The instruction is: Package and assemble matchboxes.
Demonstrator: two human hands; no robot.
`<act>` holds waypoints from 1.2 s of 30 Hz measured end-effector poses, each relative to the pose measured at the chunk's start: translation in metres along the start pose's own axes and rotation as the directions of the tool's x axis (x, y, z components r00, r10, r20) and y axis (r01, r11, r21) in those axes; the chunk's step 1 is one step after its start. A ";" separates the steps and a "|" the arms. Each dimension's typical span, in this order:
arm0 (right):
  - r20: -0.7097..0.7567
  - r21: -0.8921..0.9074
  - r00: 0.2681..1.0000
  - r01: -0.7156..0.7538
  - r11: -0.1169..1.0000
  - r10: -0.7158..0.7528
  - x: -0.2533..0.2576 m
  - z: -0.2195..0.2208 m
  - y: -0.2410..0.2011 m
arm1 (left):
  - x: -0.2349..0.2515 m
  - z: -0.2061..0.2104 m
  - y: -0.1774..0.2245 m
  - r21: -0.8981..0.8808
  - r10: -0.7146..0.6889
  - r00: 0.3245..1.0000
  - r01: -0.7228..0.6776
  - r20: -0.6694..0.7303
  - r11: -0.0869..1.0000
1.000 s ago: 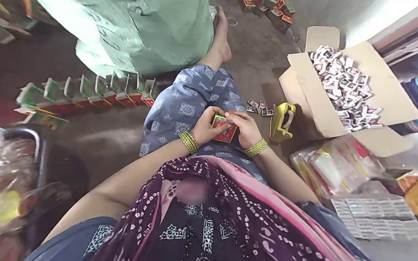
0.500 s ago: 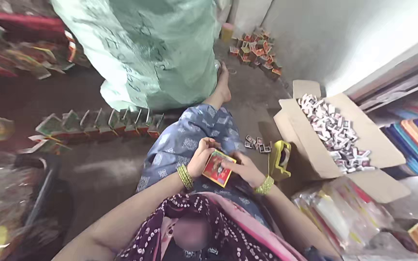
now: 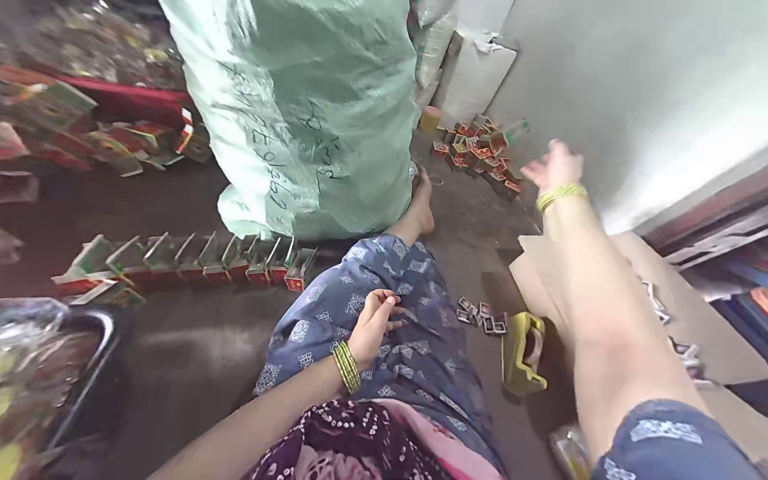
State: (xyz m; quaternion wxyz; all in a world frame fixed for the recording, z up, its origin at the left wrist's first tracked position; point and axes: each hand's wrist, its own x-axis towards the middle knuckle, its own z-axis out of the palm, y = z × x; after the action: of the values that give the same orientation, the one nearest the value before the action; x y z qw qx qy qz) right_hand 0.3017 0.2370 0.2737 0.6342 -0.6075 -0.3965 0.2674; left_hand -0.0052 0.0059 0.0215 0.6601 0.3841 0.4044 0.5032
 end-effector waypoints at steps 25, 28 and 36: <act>0.645 -0.297 0.746 0.443 0.846 -0.164 -0.285 -0.027 0.238 | 0.034 -0.138 0.048 0.501 0.400 0.783 -0.132 -0.476 0.855; 0.653 -0.266 0.740 0.421 0.867 -0.159 -0.286 -0.025 0.241 | 0.035 -0.174 0.047 0.614 0.332 0.763 0.106 -0.555 0.782; 0.651 -0.281 0.744 0.419 0.863 -0.150 -0.285 -0.024 0.243 | 0.065 -0.186 0.034 0.917 0.235 0.917 0.243 -0.324 0.318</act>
State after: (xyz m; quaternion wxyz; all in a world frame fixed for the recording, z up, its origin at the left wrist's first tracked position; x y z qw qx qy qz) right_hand 0.2013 0.0189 -0.0146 0.3640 -0.5379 -0.7158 0.2563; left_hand -0.1773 0.0949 -0.0273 0.2129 0.5835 0.7474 0.2359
